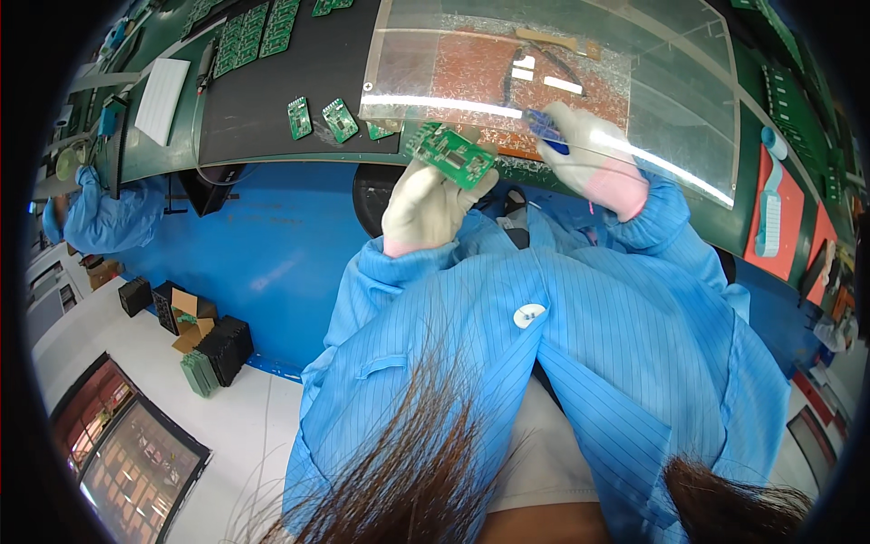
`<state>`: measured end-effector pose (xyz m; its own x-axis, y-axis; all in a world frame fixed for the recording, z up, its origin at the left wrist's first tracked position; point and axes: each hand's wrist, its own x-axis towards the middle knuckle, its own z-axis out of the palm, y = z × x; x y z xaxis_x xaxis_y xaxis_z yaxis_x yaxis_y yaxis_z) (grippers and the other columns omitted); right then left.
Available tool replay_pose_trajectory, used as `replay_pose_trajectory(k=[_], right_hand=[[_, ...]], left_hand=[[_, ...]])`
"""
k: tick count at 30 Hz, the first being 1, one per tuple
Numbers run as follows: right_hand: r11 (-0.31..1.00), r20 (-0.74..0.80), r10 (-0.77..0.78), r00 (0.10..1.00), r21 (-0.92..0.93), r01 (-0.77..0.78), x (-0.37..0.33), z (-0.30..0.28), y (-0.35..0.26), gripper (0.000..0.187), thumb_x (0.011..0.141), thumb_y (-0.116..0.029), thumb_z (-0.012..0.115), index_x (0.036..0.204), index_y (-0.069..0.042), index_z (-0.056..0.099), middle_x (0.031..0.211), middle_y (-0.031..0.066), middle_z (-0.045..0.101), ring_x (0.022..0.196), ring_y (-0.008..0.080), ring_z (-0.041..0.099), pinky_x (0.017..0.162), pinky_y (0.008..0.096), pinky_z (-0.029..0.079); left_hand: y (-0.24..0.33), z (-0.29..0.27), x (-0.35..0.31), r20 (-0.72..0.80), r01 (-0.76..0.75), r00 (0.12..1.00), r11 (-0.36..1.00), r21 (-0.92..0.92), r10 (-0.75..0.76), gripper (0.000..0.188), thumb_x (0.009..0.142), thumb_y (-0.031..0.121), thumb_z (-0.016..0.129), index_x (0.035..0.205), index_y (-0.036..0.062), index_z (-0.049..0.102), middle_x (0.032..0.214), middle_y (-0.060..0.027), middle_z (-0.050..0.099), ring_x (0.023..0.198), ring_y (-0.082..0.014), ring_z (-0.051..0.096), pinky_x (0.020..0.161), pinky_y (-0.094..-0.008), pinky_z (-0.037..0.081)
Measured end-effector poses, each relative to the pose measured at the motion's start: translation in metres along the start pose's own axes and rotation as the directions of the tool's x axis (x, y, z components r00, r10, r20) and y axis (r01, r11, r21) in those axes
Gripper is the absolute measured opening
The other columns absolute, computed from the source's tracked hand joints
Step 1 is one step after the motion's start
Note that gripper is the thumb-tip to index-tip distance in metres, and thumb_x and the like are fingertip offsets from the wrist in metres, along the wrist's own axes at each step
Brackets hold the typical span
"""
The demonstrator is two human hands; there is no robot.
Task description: The worker is using wire clippers to trim components on printed circuit boards at a manual assembly station.
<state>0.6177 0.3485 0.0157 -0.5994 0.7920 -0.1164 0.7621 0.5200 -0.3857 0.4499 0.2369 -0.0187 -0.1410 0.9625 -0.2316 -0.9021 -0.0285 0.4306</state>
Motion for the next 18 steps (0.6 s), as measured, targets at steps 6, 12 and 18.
replay_pose_trajectory(k=[6, 12, 18], right_hand=[[0.993, 0.052, 0.116, 0.992, 0.011, -0.117, -0.010, 0.006, 0.009, 0.026, 0.076, -0.015, 0.058, 0.099, -0.005, 0.054, 0.084, 0.0147, 0.062, 0.068, 0.0284, 0.059, 0.061, 0.0341, 0.046], [0.991, 0.077, 0.127, 0.989, 0.039, -0.130, -0.008, 0.010, 0.009, 0.029, 0.076, -0.014, 0.059, 0.102, -0.005, 0.053, 0.085, 0.0146, 0.061, 0.071, 0.0286, 0.058, 0.063, 0.0343, 0.046], [1.000, -0.056, 0.012, 0.998, -0.024, -0.014, -0.005, 0.014, 0.008, 0.031, 0.075, -0.015, 0.061, 0.103, -0.005, 0.052, 0.085, 0.0139, 0.060, 0.073, 0.0290, 0.058, 0.066, 0.0347, 0.046]], left_hand=[[0.003, -0.023, 0.003, 0.291, 0.181, 0.952, 0.944, -0.277, -0.097, 0.042, 0.086, 0.013, 0.047, 0.125, 0.0009, 0.038, 0.122, -0.0194, 0.046, 0.112, -0.0336, 0.048, 0.090, -0.0443, 0.045], [0.003, -0.039, 0.002, 0.337, 0.271, 0.930, 0.893, -0.360, -0.146, 0.033, 0.086, 0.011, 0.045, 0.118, 0.0020, 0.044, 0.118, -0.0187, 0.048, 0.108, -0.0330, 0.050, 0.085, -0.0453, 0.048], [0.014, -0.047, -0.008, 0.215, 0.241, 0.960, 0.918, -0.315, -0.179, 0.031, 0.085, 0.012, 0.048, 0.114, 0.0017, 0.047, 0.109, -0.0175, 0.052, 0.099, -0.0333, 0.055, 0.082, -0.0457, 0.049]])
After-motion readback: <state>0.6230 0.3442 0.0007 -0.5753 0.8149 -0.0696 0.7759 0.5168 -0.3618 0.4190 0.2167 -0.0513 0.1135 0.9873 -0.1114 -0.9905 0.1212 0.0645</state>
